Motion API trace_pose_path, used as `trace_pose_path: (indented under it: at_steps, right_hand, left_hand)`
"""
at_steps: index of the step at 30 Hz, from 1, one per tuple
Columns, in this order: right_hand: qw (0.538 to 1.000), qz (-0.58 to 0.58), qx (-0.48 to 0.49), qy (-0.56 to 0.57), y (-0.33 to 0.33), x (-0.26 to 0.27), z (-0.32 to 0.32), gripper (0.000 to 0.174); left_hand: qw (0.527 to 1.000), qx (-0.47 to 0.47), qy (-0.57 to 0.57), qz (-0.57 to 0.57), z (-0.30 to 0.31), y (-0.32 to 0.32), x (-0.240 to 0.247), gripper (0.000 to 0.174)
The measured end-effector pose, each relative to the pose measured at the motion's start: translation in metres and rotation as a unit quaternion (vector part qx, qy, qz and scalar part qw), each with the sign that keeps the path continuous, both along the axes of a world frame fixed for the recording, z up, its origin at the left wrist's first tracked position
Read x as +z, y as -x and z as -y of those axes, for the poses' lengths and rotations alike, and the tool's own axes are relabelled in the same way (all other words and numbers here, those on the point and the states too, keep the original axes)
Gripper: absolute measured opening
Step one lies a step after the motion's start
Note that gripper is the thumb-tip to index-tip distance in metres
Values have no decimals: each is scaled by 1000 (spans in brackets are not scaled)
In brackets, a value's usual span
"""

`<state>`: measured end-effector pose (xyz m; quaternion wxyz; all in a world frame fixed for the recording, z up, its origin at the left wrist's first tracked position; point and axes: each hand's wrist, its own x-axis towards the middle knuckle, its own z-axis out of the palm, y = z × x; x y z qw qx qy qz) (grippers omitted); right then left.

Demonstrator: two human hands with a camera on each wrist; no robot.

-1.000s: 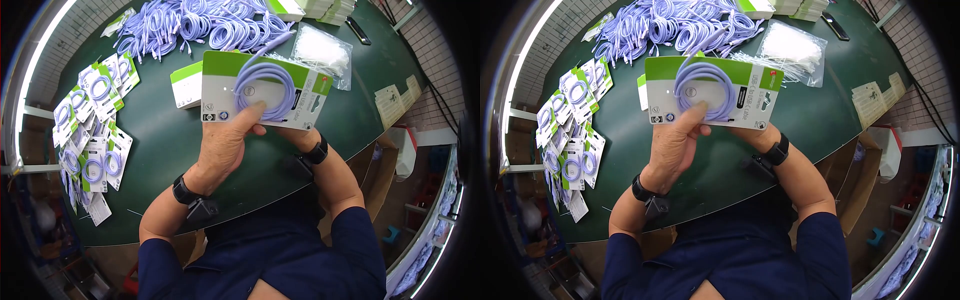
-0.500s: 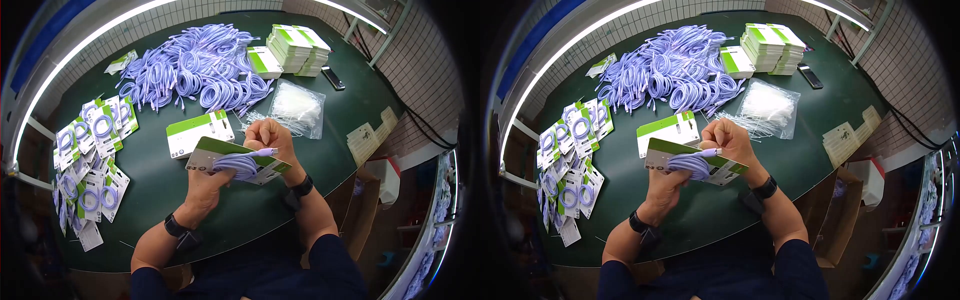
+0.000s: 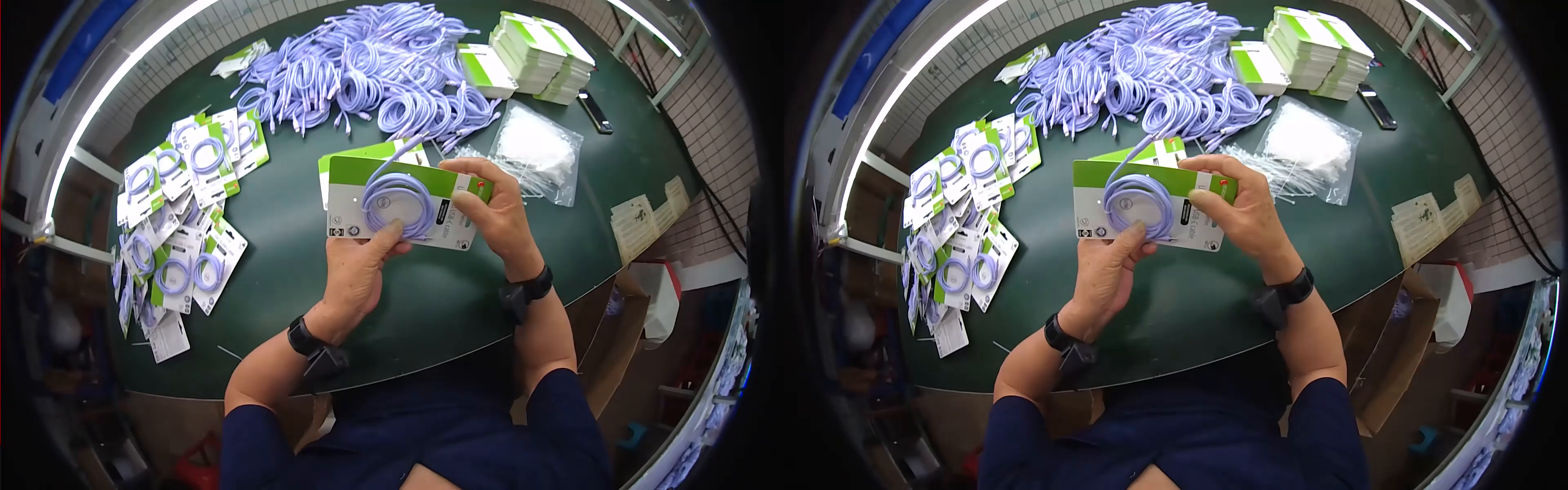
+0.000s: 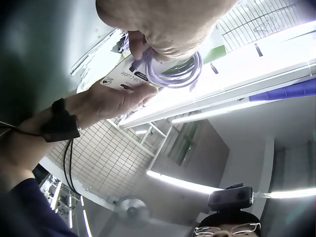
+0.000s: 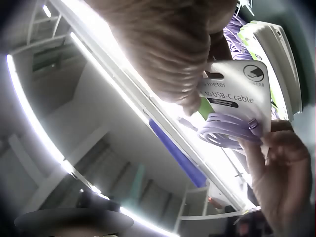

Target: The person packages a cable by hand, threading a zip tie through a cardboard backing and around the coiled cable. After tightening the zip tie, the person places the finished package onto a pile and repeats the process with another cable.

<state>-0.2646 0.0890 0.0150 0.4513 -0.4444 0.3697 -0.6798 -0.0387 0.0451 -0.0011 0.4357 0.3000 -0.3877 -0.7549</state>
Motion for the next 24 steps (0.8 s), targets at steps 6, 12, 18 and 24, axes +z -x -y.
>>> trace_pose_path:
  at_steps: [6, 12, 18, 24]
  right_hand:
    - [972, -221, -53, -52, -4, -6, -2, 23]
    - [963, -267, -19, -39, -20, -16, 0, 24]
    - [930, -368, 5, -7, -24, -16, 1, 28]
    - [906, -393, -91, 130, -42, -17, 3, 32]
  left_hand:
    - [998, 34, 35, 45, 3, -48, -9, 47]
    - [638, 135, 629, 423, 24, -69, 33, 55]
    - [598, 13, 659, 455, 31, -49, 17, 55]
    - [576, 53, 694, 428, 31, -40, -6, 51]
